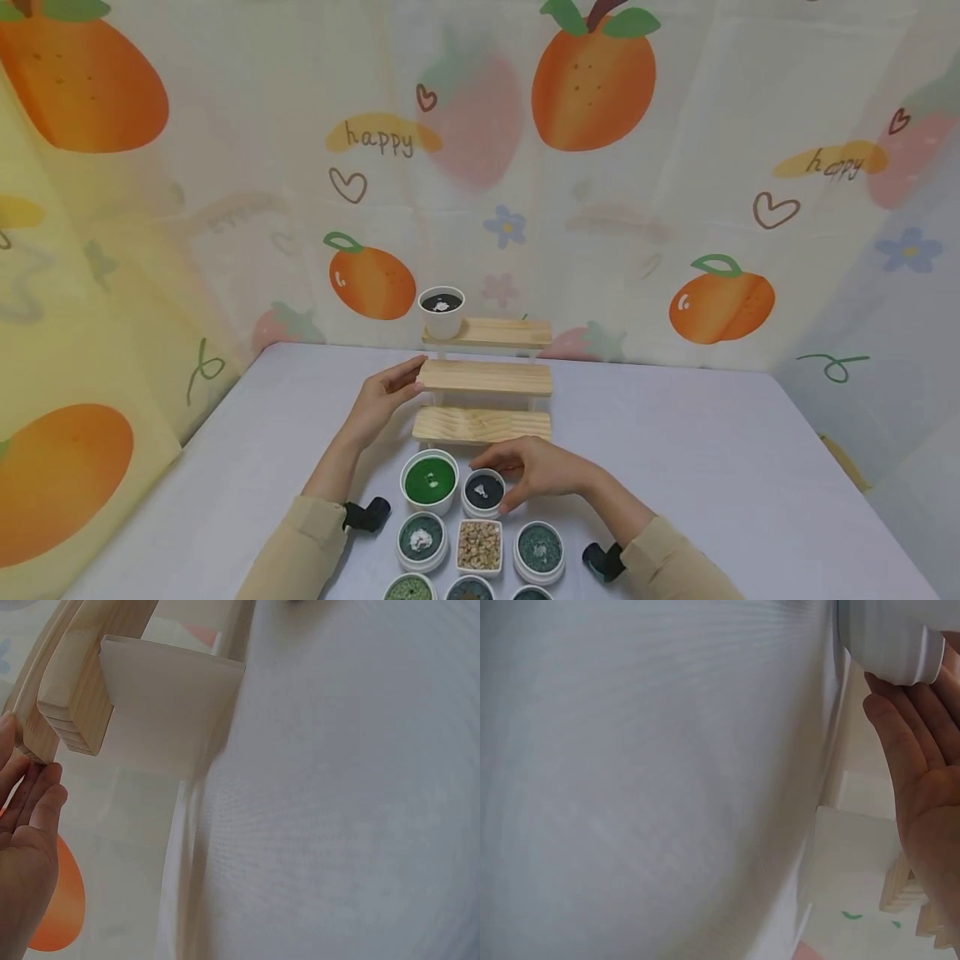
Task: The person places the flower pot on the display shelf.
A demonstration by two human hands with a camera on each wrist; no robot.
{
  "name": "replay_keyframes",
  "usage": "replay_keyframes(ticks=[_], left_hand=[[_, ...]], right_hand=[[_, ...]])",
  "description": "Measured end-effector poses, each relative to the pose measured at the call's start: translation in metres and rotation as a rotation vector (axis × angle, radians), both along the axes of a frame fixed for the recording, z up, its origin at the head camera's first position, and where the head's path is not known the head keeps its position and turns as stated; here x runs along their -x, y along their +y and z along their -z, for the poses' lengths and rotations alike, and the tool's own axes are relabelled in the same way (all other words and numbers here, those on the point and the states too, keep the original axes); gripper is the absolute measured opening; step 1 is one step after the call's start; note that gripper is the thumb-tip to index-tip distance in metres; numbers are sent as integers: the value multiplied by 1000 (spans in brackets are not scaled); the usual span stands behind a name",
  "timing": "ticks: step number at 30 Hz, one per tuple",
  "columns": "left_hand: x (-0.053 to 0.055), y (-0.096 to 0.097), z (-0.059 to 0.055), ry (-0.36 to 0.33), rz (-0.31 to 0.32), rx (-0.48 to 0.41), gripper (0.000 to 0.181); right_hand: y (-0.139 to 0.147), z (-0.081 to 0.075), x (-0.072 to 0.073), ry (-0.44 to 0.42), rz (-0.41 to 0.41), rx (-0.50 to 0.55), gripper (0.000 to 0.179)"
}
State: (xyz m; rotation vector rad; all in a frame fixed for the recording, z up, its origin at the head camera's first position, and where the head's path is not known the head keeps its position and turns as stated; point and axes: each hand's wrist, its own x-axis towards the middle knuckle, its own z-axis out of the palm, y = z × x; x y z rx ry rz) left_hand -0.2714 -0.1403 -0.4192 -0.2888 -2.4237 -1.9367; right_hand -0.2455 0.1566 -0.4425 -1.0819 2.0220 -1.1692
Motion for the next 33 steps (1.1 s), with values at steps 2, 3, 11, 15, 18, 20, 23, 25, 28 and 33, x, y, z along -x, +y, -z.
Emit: replay_keyframes(ticks=[2, 3, 11, 15, 18, 20, 23, 25, 28, 33], left_hand=[[0, 0, 0, -3, -2, -1, 51], [0, 0, 0, -4, -1, -5, 51], [-1, -1, 0, 0, 5, -10, 52], [-1, -1, 0, -4, 4, -14, 52], [-1, -1, 0, -4, 4, -14, 52], [-1, -1, 0, -6, 2, -17, 52], [0, -1, -1, -2, 1, -14, 52], [0, -1, -1, 1, 2, -13, 52], [0, -1, -1, 5, 5, -15, 52], [5, -3, 6, -3, 6, -10, 52]], right_hand=[[-1, 0, -1, 1, 3, -5, 62], [-1, -1, -1, 3, 6, -7, 62], [-2, -3, -2, 2, 22, -21, 60], [-2, -2, -2, -1, 26, -17, 60], [-2, -3, -2, 0, 30, -13, 60], [-3, -3, -2, 5, 37, -18, 59], [-2, -4, -2, 16, 60, -27, 59], [-1, -5, -1, 17, 72, -33, 58], [-1, -6, -1, 16, 83, -33, 59], [1, -7, -1, 20, 91, -25, 57]])
